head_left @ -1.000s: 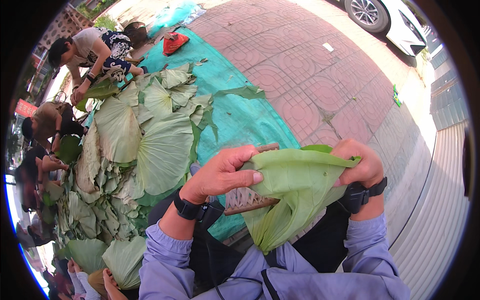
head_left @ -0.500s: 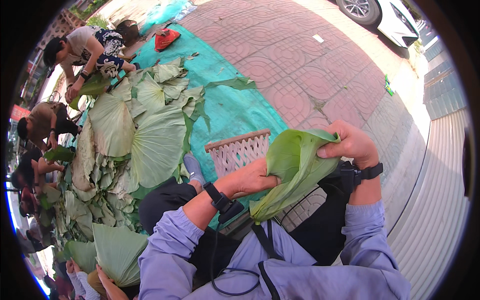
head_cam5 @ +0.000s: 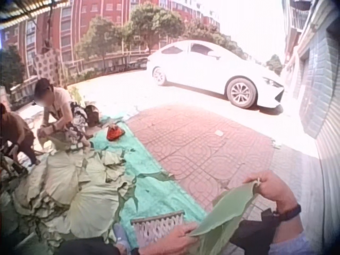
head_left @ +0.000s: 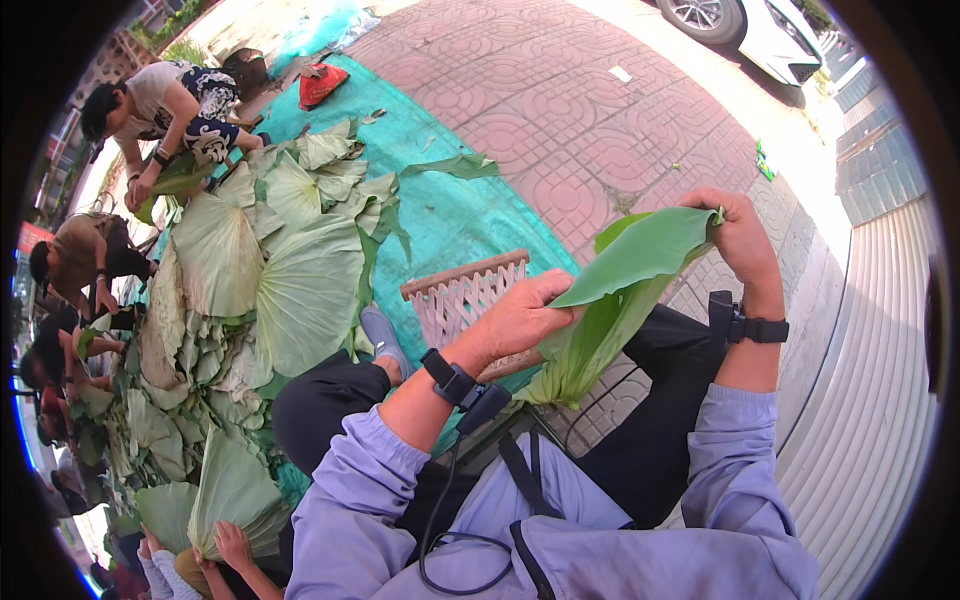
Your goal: The person picks up large lotus leaves from a pile on the ground and folds them individually by hand before placing them back down.
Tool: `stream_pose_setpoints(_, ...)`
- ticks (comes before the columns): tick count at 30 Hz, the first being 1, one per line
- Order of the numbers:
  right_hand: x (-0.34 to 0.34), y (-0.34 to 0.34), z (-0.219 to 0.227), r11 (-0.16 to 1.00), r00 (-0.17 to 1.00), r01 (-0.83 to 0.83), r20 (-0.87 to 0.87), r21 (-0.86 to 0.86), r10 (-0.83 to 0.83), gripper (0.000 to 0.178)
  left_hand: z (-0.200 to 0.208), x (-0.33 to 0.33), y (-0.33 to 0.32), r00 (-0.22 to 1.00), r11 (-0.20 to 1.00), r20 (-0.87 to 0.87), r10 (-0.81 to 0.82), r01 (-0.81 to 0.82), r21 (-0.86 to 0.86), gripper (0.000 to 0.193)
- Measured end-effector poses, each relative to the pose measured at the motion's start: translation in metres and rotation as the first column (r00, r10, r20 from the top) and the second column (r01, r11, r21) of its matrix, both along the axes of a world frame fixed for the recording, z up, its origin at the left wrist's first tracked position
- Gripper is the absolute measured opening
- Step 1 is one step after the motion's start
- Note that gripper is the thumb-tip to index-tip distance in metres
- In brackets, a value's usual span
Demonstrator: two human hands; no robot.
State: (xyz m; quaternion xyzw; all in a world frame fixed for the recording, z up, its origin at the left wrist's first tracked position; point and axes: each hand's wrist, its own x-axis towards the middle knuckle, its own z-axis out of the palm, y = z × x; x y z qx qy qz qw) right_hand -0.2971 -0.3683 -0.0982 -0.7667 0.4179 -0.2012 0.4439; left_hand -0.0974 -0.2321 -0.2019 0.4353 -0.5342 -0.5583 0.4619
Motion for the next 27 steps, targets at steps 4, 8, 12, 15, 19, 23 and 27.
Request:
stream_pose_setpoints(4,0.002,0.001,0.024,0.997,0.994,-0.027,0.102,-0.069,0.034,0.014,0.024,0.009,-0.003,0.993,0.999,-0.117,-0.014,0.009,-0.042,0.023)
stream_pose_setpoints(8,0.001,0.004,0.047,0.984,0.992,-0.103,0.054,-0.144,0.112,0.015,0.030,0.015,0.001,0.973,0.998,-0.225,-0.042,0.052,0.041,0.020)
stream_pose_setpoints(12,0.001,0.015,0.070,0.980,0.992,-0.115,0.028,-0.161,0.121,0.017,0.044,0.017,0.009,0.971,0.997,-0.235,-0.047,0.061,0.050,0.020)
stream_pose_setpoints(15,0.000,0.026,0.092,0.962,0.987,-0.160,-0.014,-0.220,0.161,0.018,0.055,0.022,0.017,0.986,0.998,-0.165,-0.028,0.017,-0.063,0.019)
stream_pose_setpoints(19,0.001,0.043,0.115,0.892,0.959,-0.280,-0.136,-0.355,0.247,0.014,0.078,0.032,0.035,0.984,0.998,-0.169,-0.057,0.052,-0.034,0.023)
stream_pose_setpoints(23,-0.002,0.053,0.130,0.878,0.946,-0.321,-0.083,-0.356,0.312,0.011,0.089,0.037,0.053,0.937,0.971,-0.257,-0.236,0.237,-0.031,0.049)
stream_pose_setpoints(27,0.000,0.053,0.138,0.796,0.902,-0.402,-0.047,-0.452,0.429,0.010,0.078,0.032,0.054,0.936,0.928,-0.022,-0.351,0.345,-0.141,0.038)
